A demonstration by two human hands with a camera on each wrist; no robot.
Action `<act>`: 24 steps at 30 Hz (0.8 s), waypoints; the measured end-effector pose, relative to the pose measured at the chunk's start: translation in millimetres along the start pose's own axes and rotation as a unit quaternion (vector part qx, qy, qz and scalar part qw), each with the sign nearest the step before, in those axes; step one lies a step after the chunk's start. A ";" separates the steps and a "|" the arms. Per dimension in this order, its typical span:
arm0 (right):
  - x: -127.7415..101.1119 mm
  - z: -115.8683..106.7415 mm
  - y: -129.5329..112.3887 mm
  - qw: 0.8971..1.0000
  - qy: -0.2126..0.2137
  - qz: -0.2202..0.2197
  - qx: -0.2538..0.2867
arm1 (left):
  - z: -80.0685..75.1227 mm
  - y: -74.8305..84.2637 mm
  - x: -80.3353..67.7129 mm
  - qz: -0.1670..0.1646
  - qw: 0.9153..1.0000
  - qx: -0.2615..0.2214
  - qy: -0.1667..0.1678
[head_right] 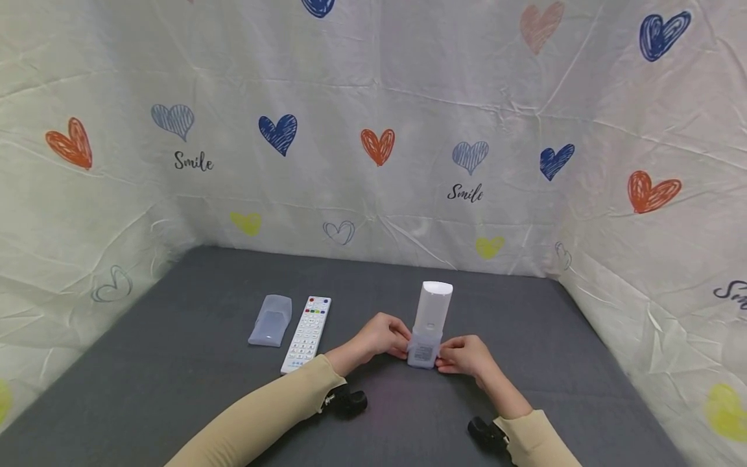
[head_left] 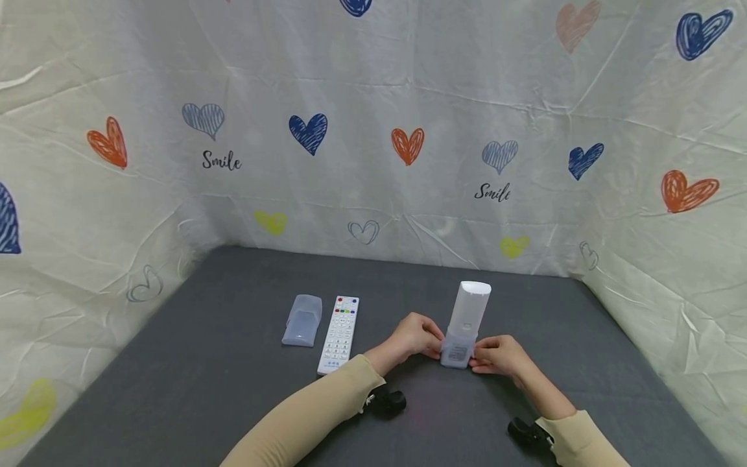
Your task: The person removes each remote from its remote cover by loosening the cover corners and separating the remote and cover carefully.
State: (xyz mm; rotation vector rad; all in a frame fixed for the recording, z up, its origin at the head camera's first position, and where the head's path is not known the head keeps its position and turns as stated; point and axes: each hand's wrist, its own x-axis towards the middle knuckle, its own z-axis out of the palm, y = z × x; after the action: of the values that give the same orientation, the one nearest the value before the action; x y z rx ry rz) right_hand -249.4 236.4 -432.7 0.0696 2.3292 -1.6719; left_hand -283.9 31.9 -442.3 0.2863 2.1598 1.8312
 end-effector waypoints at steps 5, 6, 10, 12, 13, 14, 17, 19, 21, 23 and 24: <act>-1.9 0.1 0.4 0.999 0.015 -0.021 -0.028 | 0.7 1.0 -0.6 0.002 1.000 0.002 -0.005; -2.4 -0.2 0.2 0.999 0.014 -0.026 -0.030 | 0.9 1.2 -0.6 0.002 1.000 0.001 -0.005; -6.6 -3.3 -3.2 0.998 0.012 -0.054 -0.041 | 0.9 1.8 -0.3 0.003 1.000 -0.001 -0.006; -9.6 -6.4 -6.7 0.996 0.012 -0.071 -0.052 | 0.8 1.8 -0.1 0.004 1.000 -0.002 -0.005; -11.3 -8.2 -9.0 0.995 0.013 -0.079 -0.057 | 0.7 1.7 0.1 0.003 1.000 -0.002 -0.005; -12.9 -10.2 -11.4 0.994 0.013 -0.085 -0.061 | 0.6 1.5 0.4 0.002 1.000 -0.003 -0.005; -18.3 -16.4 -20.2 0.992 0.015 -0.103 -0.068 | 0.5 0.6 0.8 0.000 1.000 0.000 -0.001; -22.2 -20.0 -26.5 0.991 0.021 -0.111 -0.067 | 0.4 0.0 0.9 -0.002 1.000 0.002 0.001; -25.8 -23.3 -33.1 0.990 0.027 -0.119 -0.065 | 0.4 -0.2 0.7 -0.003 1.000 0.004 0.003; -28.7 -25.9 -40.0 0.989 0.040 -0.125 -0.063 | 0.5 -0.3 0.6 -0.005 1.000 0.004 0.004; -29.8 -27.0 -43.4 0.989 0.044 -0.129 -0.060 | 0.5 -0.3 0.5 -0.005 1.000 0.003 0.004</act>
State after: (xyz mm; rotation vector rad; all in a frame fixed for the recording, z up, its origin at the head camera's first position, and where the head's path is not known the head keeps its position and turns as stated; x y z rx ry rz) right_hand -234.4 250.8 -377.3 -0.1950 2.5933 -1.6660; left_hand -284.2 32.5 -442.7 0.2698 2.1688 1.8224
